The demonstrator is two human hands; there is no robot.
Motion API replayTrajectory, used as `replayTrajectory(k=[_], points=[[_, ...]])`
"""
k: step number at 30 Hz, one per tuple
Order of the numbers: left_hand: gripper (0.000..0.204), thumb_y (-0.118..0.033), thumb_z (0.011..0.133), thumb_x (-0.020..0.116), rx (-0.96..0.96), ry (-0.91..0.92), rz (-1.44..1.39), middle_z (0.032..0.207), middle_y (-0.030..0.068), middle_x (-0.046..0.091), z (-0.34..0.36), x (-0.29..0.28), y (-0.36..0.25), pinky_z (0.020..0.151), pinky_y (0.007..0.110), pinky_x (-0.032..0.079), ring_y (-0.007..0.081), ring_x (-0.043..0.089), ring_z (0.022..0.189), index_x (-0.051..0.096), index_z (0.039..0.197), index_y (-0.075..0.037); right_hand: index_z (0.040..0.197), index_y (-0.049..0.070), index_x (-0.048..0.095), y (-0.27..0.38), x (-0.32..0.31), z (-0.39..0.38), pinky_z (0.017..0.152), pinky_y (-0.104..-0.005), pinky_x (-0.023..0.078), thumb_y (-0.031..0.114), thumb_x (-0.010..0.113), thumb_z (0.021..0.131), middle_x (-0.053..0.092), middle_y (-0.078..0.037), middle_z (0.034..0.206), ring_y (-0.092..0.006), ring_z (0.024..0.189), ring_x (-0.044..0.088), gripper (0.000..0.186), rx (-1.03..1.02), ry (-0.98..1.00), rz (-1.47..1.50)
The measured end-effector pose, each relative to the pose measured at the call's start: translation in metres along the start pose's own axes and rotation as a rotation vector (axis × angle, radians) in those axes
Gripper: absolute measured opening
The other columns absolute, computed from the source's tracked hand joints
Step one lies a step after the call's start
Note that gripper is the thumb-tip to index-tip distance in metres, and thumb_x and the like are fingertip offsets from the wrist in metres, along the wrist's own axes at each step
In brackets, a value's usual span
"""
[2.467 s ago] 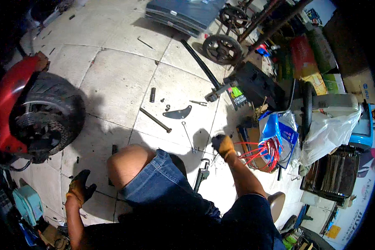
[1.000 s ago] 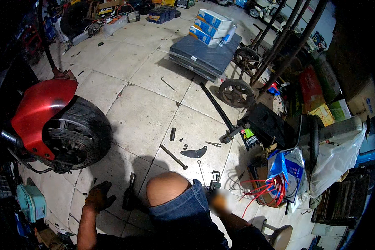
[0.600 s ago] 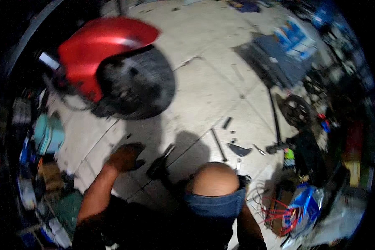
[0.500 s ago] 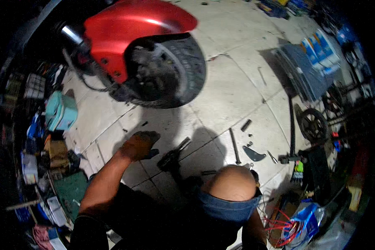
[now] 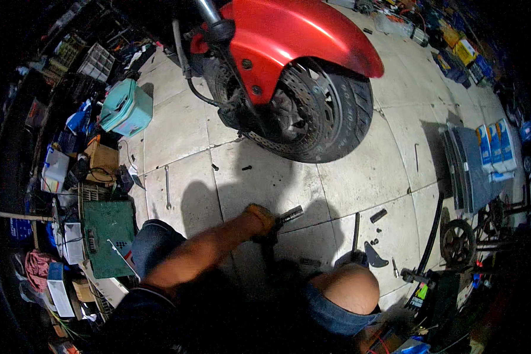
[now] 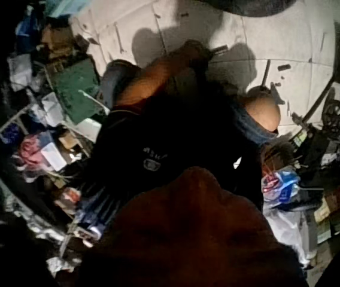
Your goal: The person works on the front wheel of a red motorcycle in a cluttered workshop. They use a wrench to loosen bolts on the brake caliper and then use a power drill to remove the bolts, detaching the caliper from the wheel assembly.
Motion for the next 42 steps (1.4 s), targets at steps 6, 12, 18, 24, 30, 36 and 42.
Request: replayTrajectory(k=[6, 12, 18, 24, 30, 36, 42], points=[[0.037, -0.025, 0.083, 0.064, -0.151, -0.147, -0.276, 0.105, 0.0116, 0.072, 0.061, 0.091, -0.001, 0.081, 0.045, 0.055, 0.0321, 0.069, 0.095, 0.069, 0.114, -0.007, 0.111, 0.002, 0.065, 0.038, 0.018, 0.004, 0.081, -0.0399, 0.053, 0.025, 0.06, 0.093, 0.068, -0.018, 0.105, -0.0304, 0.093, 0.067, 0.03, -0.062, 0.063, -0.037], [0.022, -0.021, 0.079, 0.066, -0.171, -0.23, -0.417, 0.094, 0.0159, 0.072, 0.066, 0.086, 0.005, 0.075, 0.047, 0.057, 0.0316, 0.071, 0.086, 0.075, 0.09, -0.004, 0.114, 0.002, 0.064, 0.065, 0.03, 0.001, 0.082, -0.0391, 0.053, 0.024, 0.06, 0.093, 0.068, -0.018, 0.107, -0.0298, 0.094, 0.067, 0.03, -0.094, 0.1, -0.073], [0.024, -0.026, 0.086, 0.069, -0.253, -0.173, -0.401, 0.099, 0.0131, 0.073, 0.04, 0.053, 0.009, 0.074, 0.046, 0.058, 0.0292, 0.071, 0.091, 0.076, 0.097, -0.005, 0.116, 0.002, 0.063, 0.07, 0.01, -0.016, 0.083, -0.0382, 0.053, 0.023, 0.06, 0.094, 0.068, -0.018, 0.109, -0.0292, 0.095, 0.067, 0.031, -0.128, 0.11, -0.096], [0.019, -0.012, 0.081, 0.069, -0.272, -0.073, -0.403, 0.104, 0.0167, 0.073, 0.042, 0.058, 0.015, 0.082, 0.04, 0.058, 0.0296, 0.071, 0.097, 0.077, 0.096, -0.003, 0.119, 0.001, 0.063, 0.064, -0.003, -0.033, 0.084, -0.0374, 0.053, 0.022, 0.061, 0.094, 0.068, -0.018, 0.111, -0.0286, 0.096, 0.067, 0.032, -0.102, 0.113, -0.08], [0.019, -0.012, 0.081, 0.065, -0.255, -0.145, -0.436, 0.107, 0.0155, 0.072, 0.04, 0.064, 0.029, 0.083, 0.039, 0.057, 0.0301, 0.07, 0.101, 0.076, 0.095, -0.005, 0.121, 0.001, 0.062, 0.057, -0.005, -0.043, 0.085, -0.0366, 0.053, 0.021, 0.061, 0.094, 0.068, -0.018, 0.113, -0.028, 0.097, 0.067, 0.033, -0.078, 0.108, -0.054], [0.026, -0.027, 0.086, 0.063, -0.277, -0.281, -0.448, 0.1, 0.0175, 0.071, 0.05, 0.083, 0.036, 0.083, 0.043, 0.055, 0.0332, 0.069, 0.097, 0.072, 0.099, -0.006, 0.124, 0.001, 0.061, 0.073, 0.005, -0.036, 0.086, -0.0357, 0.053, 0.02, 0.061, 0.095, 0.068, -0.018, 0.115, -0.0274, 0.098, 0.067, 0.034, -0.13, 0.1, -0.027], [0.044, -0.038, 0.083, 0.066, -0.044, -0.413, -0.325, 0.112, 0.0203, 0.064, 0.041, 0.032, -0.012, 0.096, 0.046, 0.048, 0.038, 0.059, 0.109, 0.064, 0.112, -0.005, 0.126, 0.0, 0.061, 0.059, -0.009, -0.004, 0.088, -0.0349, 0.053, 0.019, 0.061, 0.095, 0.068, -0.019, 0.117, -0.0269, 0.099, 0.067, 0.036, -0.107, -0.083, 0.124]])
Point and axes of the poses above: each hand's wrist, its own z-axis towards the middle knuckle, its own x-axis out of the palm, y = z × x, the point moved 8 cm from there along z, towards the middle knuckle
